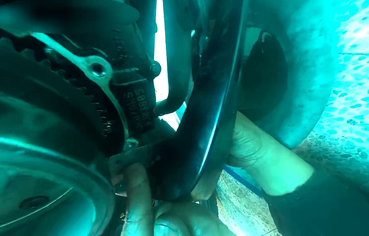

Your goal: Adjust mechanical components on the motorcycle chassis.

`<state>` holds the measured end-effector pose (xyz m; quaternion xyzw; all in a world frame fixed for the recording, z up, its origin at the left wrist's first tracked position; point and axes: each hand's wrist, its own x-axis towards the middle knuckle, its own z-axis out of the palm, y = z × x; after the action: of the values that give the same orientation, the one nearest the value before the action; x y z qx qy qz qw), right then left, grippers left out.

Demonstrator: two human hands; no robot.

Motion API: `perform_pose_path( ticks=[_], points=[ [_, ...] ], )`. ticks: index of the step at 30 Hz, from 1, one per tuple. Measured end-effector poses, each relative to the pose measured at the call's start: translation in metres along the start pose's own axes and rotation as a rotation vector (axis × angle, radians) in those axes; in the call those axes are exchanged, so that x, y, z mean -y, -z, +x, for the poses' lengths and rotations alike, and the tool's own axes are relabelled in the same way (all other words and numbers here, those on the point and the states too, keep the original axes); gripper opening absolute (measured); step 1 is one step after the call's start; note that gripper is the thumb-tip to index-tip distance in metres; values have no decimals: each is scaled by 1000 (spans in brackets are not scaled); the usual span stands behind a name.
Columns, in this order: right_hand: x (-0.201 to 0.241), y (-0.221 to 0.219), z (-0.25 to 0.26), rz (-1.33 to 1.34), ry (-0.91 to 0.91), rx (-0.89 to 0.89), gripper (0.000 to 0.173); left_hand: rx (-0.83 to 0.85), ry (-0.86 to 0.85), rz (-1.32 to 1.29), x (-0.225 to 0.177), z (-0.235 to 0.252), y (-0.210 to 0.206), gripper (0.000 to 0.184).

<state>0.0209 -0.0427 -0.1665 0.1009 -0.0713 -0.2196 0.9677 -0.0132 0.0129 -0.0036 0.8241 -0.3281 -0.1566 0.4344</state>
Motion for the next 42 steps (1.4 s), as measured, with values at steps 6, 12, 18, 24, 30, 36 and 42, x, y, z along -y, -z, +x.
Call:
perform_pose_path(
  ticks=[6, 12, 18, 24, 30, 36, 42],
  points=[
    [0, 4, 2, 39, 10, -12, 15, -199, -82, 219, 2, -6, 15, 25],
    [0, -2, -1, 45, -4, -47, 13, -455, -139, 390, -4, 15, -8, 21],
    [2, -4, -1, 89, -26, -63, 13, -615, -370, 620, 11, 19, 3, 14],
    [2, -4, -2, 110, -50, -65, 12, -762, -467, 629, 19, 24, 6, 6],
    [2, -4, -3, 104, -49, -52, 13, -768, -627, 594, 28, 28, 25, 58],
    [3, -2, -2, 73, -40, -48, 13, -723, -609, 765, 32, 34, 22, 40],
    [3, -2, 0, 76, -47, -30, 13, -677, -559, 692, 29, 37, 18, 21]
  ],
)
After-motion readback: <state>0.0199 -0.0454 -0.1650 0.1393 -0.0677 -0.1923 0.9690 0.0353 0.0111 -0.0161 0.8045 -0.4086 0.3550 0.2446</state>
